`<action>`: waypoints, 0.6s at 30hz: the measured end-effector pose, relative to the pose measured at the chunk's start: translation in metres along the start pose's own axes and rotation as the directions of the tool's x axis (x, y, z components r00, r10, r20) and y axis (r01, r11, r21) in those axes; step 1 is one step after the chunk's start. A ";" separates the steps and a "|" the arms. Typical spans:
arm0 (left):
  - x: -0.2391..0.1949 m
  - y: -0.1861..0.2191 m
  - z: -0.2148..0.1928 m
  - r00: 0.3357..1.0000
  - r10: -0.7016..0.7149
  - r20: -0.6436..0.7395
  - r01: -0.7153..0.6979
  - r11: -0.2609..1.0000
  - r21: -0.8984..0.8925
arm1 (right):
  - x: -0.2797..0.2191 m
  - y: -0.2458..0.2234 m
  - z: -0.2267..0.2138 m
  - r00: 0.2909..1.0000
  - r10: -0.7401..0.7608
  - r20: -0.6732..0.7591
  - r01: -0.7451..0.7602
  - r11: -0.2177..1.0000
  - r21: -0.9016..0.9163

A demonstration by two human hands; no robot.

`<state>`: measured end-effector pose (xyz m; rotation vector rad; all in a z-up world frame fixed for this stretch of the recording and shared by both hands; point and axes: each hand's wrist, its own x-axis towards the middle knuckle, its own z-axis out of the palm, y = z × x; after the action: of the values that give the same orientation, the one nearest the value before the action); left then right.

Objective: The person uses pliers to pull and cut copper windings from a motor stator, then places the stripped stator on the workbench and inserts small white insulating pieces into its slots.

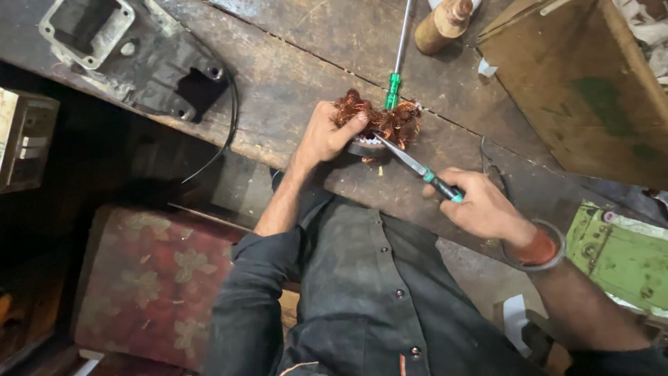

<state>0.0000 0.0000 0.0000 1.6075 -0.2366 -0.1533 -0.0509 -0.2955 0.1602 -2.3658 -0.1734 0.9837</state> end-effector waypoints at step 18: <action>-0.003 -0.062 0.004 0.914 -0.120 -0.388 -0.155 0.778 -0.608 | 0.094 0.031 0.126 0.840 -0.523 0.144 -0.365 -0.349 0.863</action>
<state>-0.0002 -0.0006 -0.0625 0.9243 0.1264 0.1188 -0.0725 -0.2343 0.0143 -0.2240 0.2535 0.9499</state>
